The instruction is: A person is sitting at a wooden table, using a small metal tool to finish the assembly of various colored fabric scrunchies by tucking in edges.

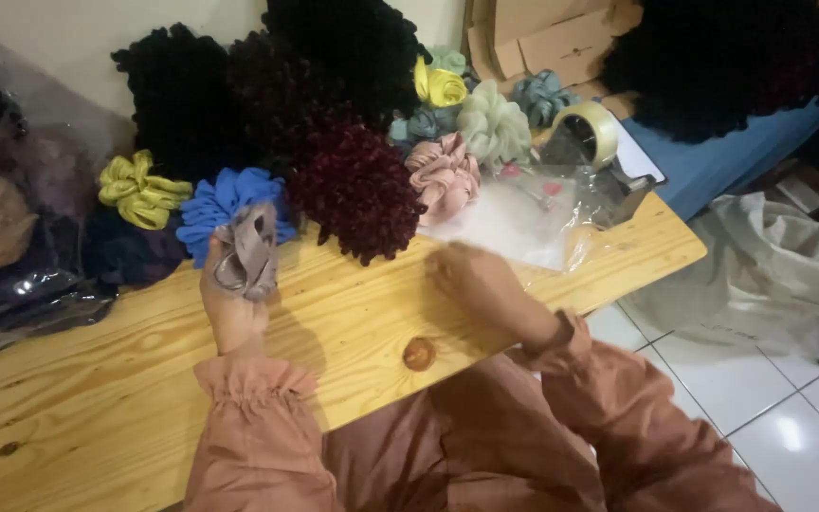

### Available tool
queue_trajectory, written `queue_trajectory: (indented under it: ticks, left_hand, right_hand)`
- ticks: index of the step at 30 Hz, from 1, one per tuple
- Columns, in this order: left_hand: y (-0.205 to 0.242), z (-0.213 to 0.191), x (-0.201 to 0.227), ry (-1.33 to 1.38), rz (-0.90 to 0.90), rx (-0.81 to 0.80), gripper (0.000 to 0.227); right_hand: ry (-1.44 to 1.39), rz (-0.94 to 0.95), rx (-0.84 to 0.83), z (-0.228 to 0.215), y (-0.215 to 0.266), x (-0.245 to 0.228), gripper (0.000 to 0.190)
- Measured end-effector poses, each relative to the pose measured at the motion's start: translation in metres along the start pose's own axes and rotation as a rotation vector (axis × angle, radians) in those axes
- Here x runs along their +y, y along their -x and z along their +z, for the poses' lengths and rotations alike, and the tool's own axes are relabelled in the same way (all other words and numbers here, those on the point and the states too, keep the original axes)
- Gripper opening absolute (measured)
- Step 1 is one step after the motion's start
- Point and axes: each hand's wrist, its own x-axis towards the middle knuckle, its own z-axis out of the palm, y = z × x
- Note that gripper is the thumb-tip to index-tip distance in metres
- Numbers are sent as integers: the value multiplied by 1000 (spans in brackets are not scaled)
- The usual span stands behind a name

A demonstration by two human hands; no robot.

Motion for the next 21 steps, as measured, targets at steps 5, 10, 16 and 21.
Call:
queue_trajectory:
  ticks: [5, 10, 16, 21]
  left_hand:
    - [-5, 4, -12, -29, 84, 232, 26]
    - [-25, -10, -21, -74, 163, 378, 20]
    - [-30, -23, -34, -108, 234, 425, 8]
    - [-68, -85, -76, -414, 396, 506, 8]
  right_hand:
    - [54, -163, 178, -14, -59, -27, 47]
    - [317, -124, -55, 8, -91, -54, 100]
    - [191, 102, -106, 12, -131, -19, 58]
    - [-555, 44, 410, -48, -138, -31, 38]
